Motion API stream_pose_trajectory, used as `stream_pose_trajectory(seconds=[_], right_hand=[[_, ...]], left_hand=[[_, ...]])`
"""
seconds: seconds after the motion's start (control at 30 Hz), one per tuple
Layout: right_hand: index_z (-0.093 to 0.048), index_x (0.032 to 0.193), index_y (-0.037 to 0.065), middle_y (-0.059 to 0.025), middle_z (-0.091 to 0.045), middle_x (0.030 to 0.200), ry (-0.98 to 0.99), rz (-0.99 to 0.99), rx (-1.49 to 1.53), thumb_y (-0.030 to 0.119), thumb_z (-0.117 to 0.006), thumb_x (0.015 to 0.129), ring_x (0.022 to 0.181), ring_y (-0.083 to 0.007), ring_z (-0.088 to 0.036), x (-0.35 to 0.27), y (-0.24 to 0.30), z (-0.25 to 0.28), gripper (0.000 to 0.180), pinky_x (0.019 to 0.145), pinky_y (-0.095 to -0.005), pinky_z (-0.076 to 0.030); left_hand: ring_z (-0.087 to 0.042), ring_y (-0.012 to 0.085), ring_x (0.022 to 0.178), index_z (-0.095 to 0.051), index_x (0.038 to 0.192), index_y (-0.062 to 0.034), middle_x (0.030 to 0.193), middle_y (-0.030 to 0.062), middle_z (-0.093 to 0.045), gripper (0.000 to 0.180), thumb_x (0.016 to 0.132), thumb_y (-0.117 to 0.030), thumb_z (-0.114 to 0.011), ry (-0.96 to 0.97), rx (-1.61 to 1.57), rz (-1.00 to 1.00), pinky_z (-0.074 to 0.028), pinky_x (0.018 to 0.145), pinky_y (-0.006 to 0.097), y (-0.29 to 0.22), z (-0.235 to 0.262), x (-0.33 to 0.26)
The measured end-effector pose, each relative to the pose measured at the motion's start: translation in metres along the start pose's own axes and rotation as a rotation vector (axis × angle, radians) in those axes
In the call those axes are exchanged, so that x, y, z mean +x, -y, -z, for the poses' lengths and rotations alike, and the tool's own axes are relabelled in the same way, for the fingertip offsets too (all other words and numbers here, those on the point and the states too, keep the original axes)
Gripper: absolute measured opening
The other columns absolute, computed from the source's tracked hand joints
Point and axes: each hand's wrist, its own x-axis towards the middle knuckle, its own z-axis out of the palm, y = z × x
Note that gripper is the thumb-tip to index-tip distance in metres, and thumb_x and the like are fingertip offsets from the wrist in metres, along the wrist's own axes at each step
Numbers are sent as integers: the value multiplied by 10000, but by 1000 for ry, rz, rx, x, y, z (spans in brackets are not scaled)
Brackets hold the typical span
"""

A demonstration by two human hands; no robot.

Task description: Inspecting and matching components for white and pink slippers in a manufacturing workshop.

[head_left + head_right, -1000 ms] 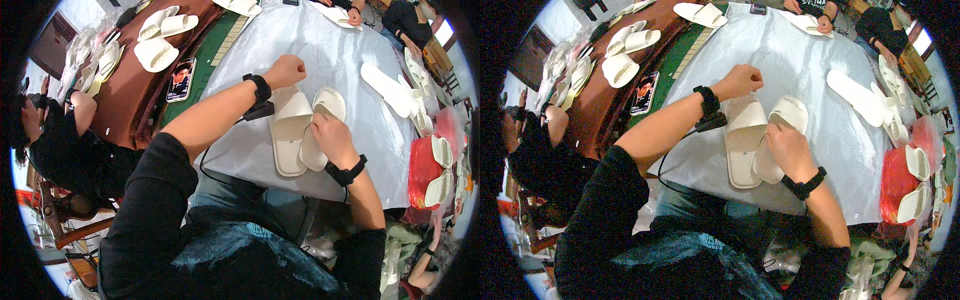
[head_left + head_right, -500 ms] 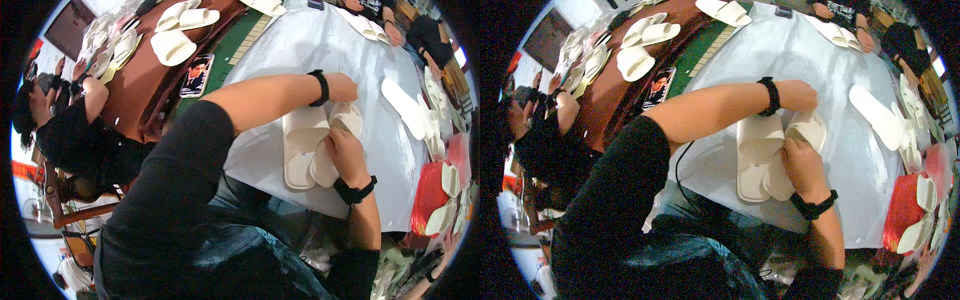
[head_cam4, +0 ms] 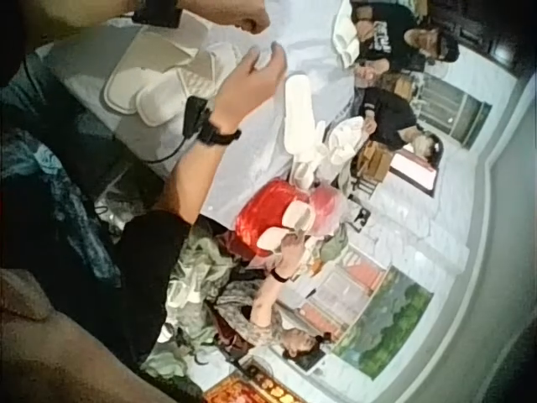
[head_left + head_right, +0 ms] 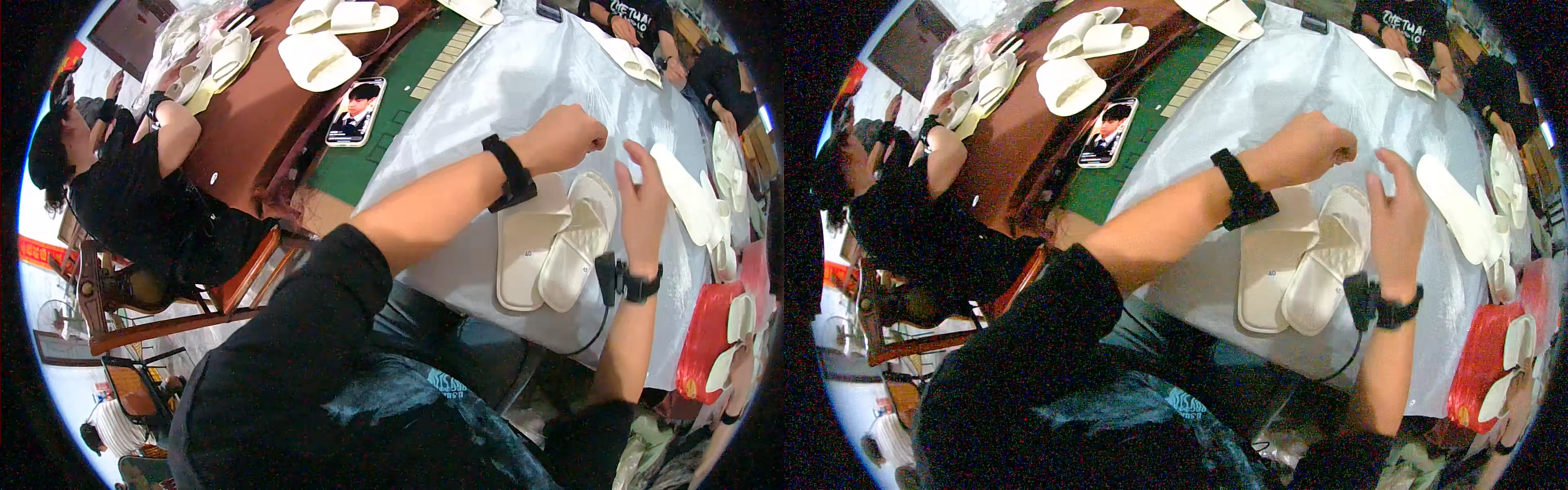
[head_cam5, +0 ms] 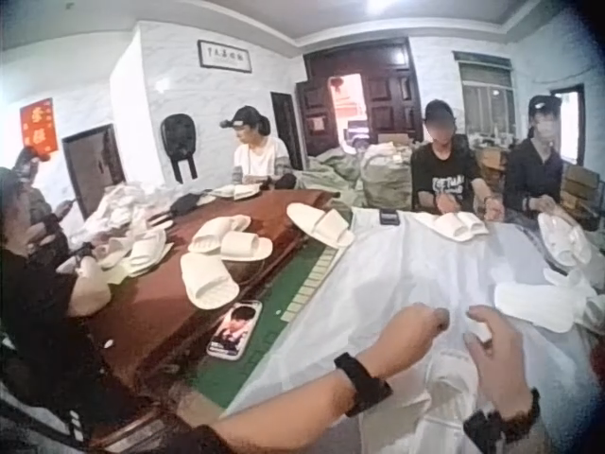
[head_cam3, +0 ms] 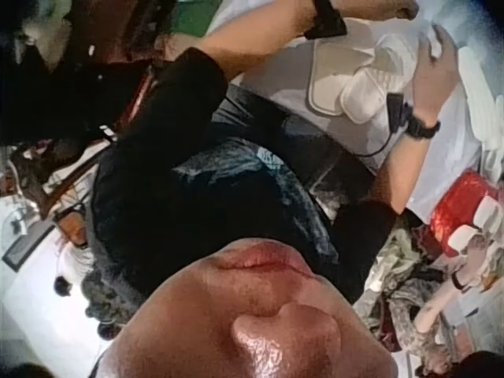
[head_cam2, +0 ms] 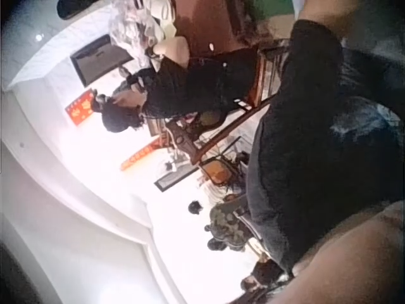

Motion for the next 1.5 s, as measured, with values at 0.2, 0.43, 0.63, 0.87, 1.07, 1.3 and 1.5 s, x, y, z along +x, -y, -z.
stream_pose_trajectory(seconds=[0.2, 0.43, 0.63, 0.87, 1.07, 1.3, 1.5], right_hand=[[-636, 1060, 16, -14, -640, 852, 338, -385, 618, 131, -551, 960, 748, -84, -577, 22, -18, -47, 174, 577, -229, -419], [-633, 936, 12, 44, -548, 735, 188, -368, 568, 129, -587, 946, 647, -36, -432, 11, -31, -67, 126, 571, -211, -348], [-624, 919, 23, 56, -534, 748, 122, -382, 548, 117, -603, 934, 672, -34, -426, 5, -31, -68, 97, 606, -206, -358], [-626, 915, 25, 43, -505, 697, 127, -208, 528, 108, -625, 909, 632, -35, -403, 1, -26, -71, 84, 561, -213, -339], [-623, 908, 32, 47, -463, 639, 224, -216, 364, 113, -629, 911, 589, -38, -380, 0, -23, -68, 80, 518, -230, -304], [-619, 905, 35, 33, -513, 663, 104, -188, 407, 102, -626, 909, 599, -44, -405, -2, -25, -72, 68, 533, -228, -337], [-612, 900, 26, 16, -506, 648, 166, -136, 412, 106, -624, 911, 595, -52, -413, -1, -22, -70, 82, 533, -233, -348]], left_hand=[[-687, 253, 673, -708, 824, -36, 737, 132, -695, 62, 819, -88, -674, -140, -226, 180, -526, 628, 351, 7, 6, -17], [-656, 109, 696, -669, 949, -4, 785, 63, -706, 105, 869, -72, -665, -255, -899, 594, -466, 575, 238, 25, -1, -42], [-667, 114, 787, -645, 966, -46, 871, 46, -705, 124, 904, -148, -679, -193, -1156, 670, -435, 631, 217, 32, -11, -56], [-666, 127, 818, -650, 959, -54, 910, 51, -708, 142, 883, -156, -714, -217, -1191, 699, -449, 671, 236, 37, -10, -58], [-661, 119, 801, -644, 910, -53, 891, 69, -711, 132, 849, -114, -745, -199, -1229, 643, -450, 630, 221, 43, -11, -60], [-643, 112, 726, -637, 898, -36, 864, 83, -708, 144, 833, -90, -754, -126, -1171, 629, -470, 596, 213, 45, -14, -61], [-635, 107, 731, -646, 897, -30, 853, 68, -703, 125, 842, -88, -743, -84, -1136, 614, -486, 630, 220, 42, -12, -61]])
